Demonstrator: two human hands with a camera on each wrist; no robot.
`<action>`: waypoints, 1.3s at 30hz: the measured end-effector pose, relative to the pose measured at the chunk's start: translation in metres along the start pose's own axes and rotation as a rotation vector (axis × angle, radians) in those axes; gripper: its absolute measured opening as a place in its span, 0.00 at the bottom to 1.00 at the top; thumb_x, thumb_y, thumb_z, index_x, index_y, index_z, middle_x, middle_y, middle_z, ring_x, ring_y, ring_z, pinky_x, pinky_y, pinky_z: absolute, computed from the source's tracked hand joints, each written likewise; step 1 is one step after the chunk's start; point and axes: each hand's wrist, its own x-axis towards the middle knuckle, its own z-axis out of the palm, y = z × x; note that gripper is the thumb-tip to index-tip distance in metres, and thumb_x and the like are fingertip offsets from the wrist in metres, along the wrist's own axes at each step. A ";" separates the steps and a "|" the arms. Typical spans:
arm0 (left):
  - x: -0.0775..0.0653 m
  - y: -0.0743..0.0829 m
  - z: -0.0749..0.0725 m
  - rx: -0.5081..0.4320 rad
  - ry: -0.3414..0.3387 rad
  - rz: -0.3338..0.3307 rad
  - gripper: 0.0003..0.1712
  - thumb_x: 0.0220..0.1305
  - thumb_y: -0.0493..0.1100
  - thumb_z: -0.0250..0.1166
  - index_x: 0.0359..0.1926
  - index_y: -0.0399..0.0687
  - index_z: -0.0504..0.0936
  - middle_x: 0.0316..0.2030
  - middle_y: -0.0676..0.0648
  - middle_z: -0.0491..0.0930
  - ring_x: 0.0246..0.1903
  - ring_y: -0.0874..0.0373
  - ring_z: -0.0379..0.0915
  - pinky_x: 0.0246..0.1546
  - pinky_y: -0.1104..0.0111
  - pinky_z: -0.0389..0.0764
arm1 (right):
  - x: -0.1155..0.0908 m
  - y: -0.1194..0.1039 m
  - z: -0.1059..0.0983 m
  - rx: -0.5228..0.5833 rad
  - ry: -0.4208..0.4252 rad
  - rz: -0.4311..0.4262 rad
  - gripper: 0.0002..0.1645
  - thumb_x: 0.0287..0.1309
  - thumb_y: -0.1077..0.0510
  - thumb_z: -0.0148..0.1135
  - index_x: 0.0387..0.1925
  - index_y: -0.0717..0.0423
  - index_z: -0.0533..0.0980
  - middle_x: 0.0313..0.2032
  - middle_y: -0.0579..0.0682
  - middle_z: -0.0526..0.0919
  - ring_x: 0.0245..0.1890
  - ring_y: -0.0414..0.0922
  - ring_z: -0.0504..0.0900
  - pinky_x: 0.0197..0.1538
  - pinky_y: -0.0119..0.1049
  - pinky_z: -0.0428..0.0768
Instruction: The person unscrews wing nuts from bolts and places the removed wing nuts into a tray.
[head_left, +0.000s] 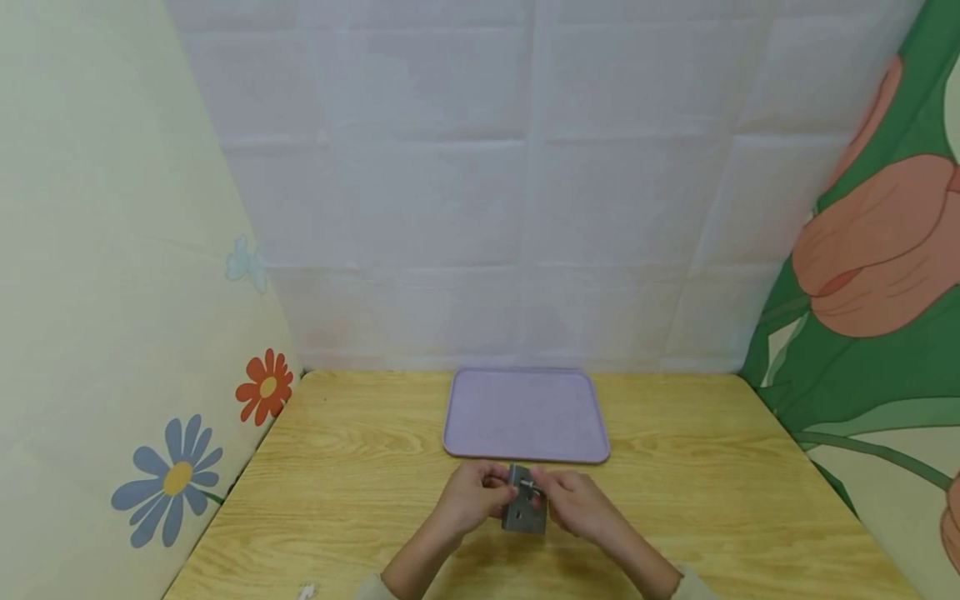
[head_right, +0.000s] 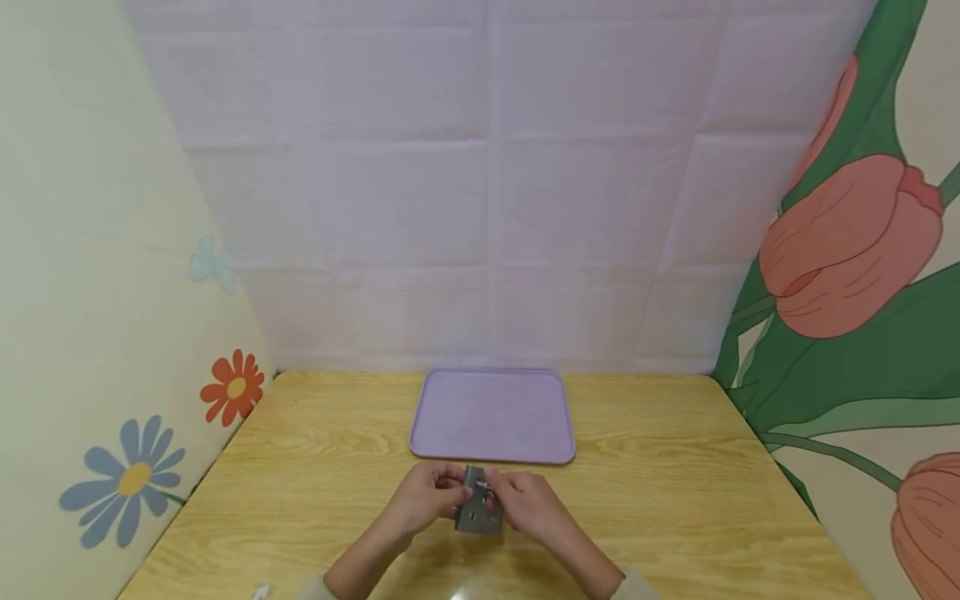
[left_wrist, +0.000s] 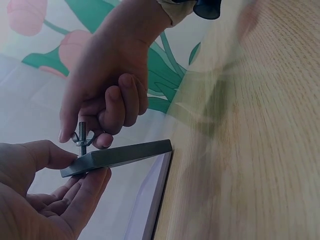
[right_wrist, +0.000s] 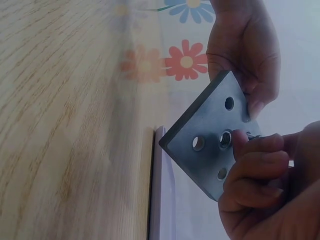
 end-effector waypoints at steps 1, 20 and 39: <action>0.000 0.000 0.000 0.000 -0.001 0.000 0.10 0.57 0.30 0.67 0.41 0.31 0.82 0.31 0.46 0.83 0.30 0.58 0.82 0.28 0.66 0.87 | 0.000 0.000 0.000 0.005 -0.005 -0.001 0.34 0.74 0.36 0.47 0.27 0.58 0.81 0.11 0.42 0.68 0.11 0.37 0.61 0.16 0.28 0.58; 0.000 0.000 -0.003 -0.022 -0.005 0.002 0.10 0.58 0.30 0.66 0.42 0.30 0.81 0.31 0.46 0.83 0.30 0.57 0.82 0.29 0.65 0.88 | -0.004 -0.002 0.003 -0.481 0.166 -0.344 0.13 0.65 0.42 0.65 0.35 0.46 0.80 0.15 0.32 0.64 0.15 0.29 0.59 0.16 0.26 0.59; 0.001 0.001 -0.002 -0.005 0.007 -0.006 0.12 0.58 0.31 0.67 0.43 0.29 0.81 0.32 0.45 0.83 0.31 0.57 0.82 0.29 0.65 0.88 | -0.005 -0.011 0.000 -0.516 0.230 -0.352 0.09 0.66 0.48 0.65 0.42 0.47 0.82 0.15 0.33 0.64 0.14 0.29 0.59 0.17 0.26 0.61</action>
